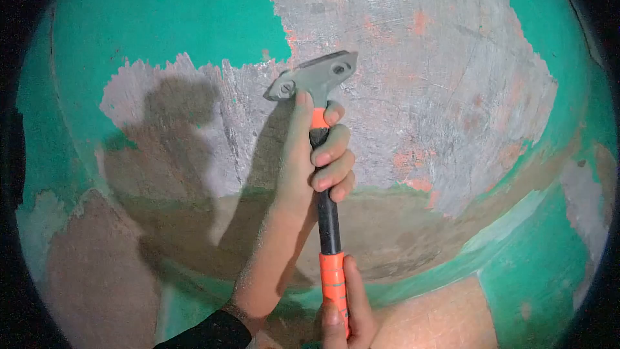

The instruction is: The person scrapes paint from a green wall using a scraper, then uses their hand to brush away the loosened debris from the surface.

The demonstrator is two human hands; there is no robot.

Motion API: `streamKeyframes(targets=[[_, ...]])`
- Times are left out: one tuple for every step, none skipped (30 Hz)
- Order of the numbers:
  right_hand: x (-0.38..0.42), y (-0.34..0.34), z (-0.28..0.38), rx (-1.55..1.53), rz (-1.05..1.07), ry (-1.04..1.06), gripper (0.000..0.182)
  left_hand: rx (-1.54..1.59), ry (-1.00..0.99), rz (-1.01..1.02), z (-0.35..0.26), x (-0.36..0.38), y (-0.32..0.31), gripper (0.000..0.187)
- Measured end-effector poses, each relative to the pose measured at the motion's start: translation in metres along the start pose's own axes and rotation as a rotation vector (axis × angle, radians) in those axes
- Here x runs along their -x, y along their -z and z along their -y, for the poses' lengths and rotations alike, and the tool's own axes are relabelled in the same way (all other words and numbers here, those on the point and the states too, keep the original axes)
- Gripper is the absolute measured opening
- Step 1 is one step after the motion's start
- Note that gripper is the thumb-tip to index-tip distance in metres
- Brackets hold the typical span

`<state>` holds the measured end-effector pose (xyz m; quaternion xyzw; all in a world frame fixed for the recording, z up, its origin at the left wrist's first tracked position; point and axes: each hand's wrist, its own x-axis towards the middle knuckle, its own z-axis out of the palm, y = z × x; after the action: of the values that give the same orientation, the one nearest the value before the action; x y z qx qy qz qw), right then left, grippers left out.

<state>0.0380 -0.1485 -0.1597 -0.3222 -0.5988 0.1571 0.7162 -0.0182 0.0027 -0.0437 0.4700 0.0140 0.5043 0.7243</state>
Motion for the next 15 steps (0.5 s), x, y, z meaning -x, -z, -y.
streamKeyframes(targets=[[-0.002,0.000,0.000,0.064,0.007,0.057,0.052,-0.010,-0.002,-0.012,-0.002,0.000,-0.002,0.051],[-0.001,0.002,0.001,0.022,0.015,0.016,0.052,-0.019,-0.009,-0.018,-0.002,-0.001,-0.002,0.051],[-0.001,0.004,0.003,-0.019,0.025,-0.024,0.052,-0.028,-0.018,-0.022,-0.002,-0.003,-0.003,0.051],[-0.003,0.006,0.002,-0.063,0.034,-0.055,0.052,-0.041,-0.033,-0.021,-0.002,-0.005,-0.003,0.051],[-0.004,0.006,0.001,-0.063,0.041,-0.043,0.052,-0.042,-0.030,-0.022,0.001,-0.004,-0.002,0.051],[-0.003,0.006,0.000,-0.062,0.044,-0.041,0.052,-0.039,-0.019,-0.028,0.008,0.001,0.002,0.051],[-0.002,0.007,-0.002,-0.056,0.051,-0.036,0.051,-0.032,-0.012,-0.031,0.012,0.003,0.004,0.051],[-0.001,0.008,-0.004,-0.050,0.058,-0.027,0.051,-0.008,-0.009,-0.016,0.013,0.003,0.005,0.051],[0.001,0.008,-0.006,-0.044,0.061,-0.024,0.051,-0.011,-0.037,0.008,0.010,0.000,0.005,0.051],[0.003,0.008,-0.007,-0.036,0.064,-0.021,0.051,-0.014,-0.064,0.032,0.003,-0.006,0.004,0.051],[0.004,0.007,-0.009,-0.047,0.059,-0.031,0.051,-0.015,-0.092,0.057,-0.001,-0.009,0.003,0.051],[0.006,0.006,-0.010,-0.059,0.055,-0.040,0.051,-0.044,-0.089,0.027,0.000,-0.008,0.003,0.051],[0.005,0.005,-0.012,-0.074,0.052,-0.040,0.051,-0.036,-0.062,0.006,0.003,-0.006,0.003,0.051],[0.005,0.007,-0.012,-0.019,0.042,-0.015,0.050,-0.034,-0.034,-0.014,0.010,-0.002,0.005,0.051],[0.006,0.008,-0.012,-0.022,0.034,-0.004,0.050,-0.032,-0.007,-0.036,0.014,0.002,0.006,0.051]])
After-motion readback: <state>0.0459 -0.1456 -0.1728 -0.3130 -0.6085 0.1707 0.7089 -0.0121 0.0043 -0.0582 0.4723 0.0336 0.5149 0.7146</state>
